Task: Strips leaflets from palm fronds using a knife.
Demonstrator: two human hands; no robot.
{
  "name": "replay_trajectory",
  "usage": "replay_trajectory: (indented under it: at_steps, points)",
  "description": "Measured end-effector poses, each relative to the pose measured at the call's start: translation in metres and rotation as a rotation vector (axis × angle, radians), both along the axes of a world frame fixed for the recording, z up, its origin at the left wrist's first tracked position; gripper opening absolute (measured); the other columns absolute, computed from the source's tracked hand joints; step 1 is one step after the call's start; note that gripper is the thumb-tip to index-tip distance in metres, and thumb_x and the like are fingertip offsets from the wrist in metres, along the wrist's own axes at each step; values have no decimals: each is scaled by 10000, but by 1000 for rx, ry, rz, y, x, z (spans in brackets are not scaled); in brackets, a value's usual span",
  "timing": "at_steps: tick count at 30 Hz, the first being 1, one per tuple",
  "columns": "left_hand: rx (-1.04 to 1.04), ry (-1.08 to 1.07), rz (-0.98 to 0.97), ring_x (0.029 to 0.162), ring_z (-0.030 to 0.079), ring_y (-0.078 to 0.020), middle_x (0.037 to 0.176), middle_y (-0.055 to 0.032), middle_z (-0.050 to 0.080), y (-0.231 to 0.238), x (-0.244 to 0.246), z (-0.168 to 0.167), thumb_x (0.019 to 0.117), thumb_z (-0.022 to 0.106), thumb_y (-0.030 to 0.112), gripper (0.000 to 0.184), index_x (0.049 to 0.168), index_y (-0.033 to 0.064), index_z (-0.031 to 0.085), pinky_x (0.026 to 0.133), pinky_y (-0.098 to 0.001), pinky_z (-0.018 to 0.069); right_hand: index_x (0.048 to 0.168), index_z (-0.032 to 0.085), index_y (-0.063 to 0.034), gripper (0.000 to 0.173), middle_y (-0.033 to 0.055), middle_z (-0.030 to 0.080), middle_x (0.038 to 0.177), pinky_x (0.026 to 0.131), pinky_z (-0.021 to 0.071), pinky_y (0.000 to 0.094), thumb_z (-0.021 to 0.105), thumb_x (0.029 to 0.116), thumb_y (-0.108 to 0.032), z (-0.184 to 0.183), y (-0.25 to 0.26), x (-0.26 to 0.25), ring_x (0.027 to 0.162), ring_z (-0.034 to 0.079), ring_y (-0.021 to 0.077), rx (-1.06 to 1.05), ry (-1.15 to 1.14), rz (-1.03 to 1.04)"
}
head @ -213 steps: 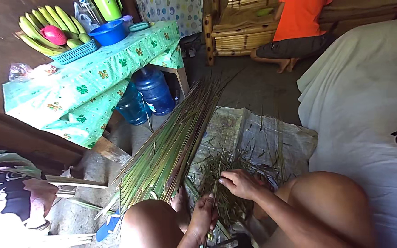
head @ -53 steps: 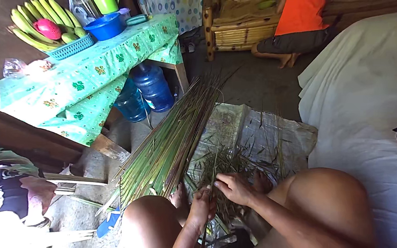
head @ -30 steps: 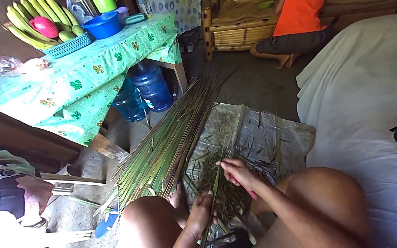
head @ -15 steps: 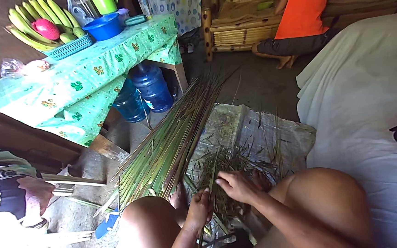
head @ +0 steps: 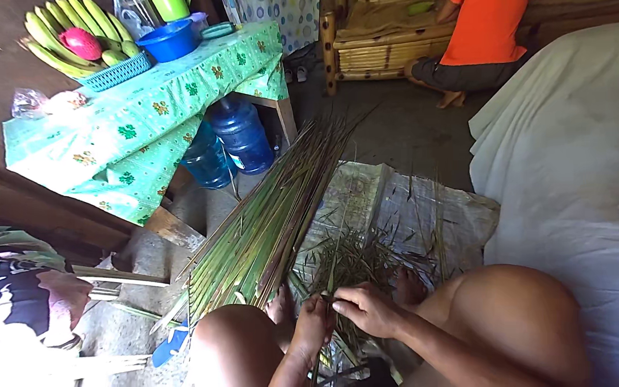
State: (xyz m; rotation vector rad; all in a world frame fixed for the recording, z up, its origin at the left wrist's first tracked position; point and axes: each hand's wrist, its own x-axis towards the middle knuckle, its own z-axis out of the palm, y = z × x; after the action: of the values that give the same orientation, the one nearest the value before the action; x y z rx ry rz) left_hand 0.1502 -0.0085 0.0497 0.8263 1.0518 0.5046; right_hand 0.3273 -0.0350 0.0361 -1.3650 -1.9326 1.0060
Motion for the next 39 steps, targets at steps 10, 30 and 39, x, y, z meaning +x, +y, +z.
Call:
replay_trajectory:
  at_steps: [10, 30, 39]
  points:
    - [-60, -49, -17, 379, 317, 3, 531, 67, 372, -1, 2, 3, 1135, 261, 181, 351, 901, 79, 501, 367, -136, 295, 907, 682, 0, 374, 161, 671, 797, 661, 540, 473, 497, 1041, -295, -14, 13, 10, 746, 685, 302, 161, -214, -108]
    - [-45, -36, -60, 381, 350, -7, 529, 58, 403, -1, -1, 3, 1138, 279, 194, 362, 893, 69, 514, 371, -143, 322, 1260, 657, 3, 367, 96, 644, 870, 700, 508, 341, 448, 1090, -246, 0, 36, 41, 707, 582, 149, -292, 92, -345]
    - [55, 5, -83, 407, 416, -21, 548, 45, 446, -5, 3, -2, 1130, 284, 173, 339, 960, 43, 547, 402, -160, 386, 1345, 628, -40, 366, 122, 701, 1076, 863, 526, 366, 498, 1077, -252, 12, 25, 19, 918, 660, 178, -357, 41, -260]
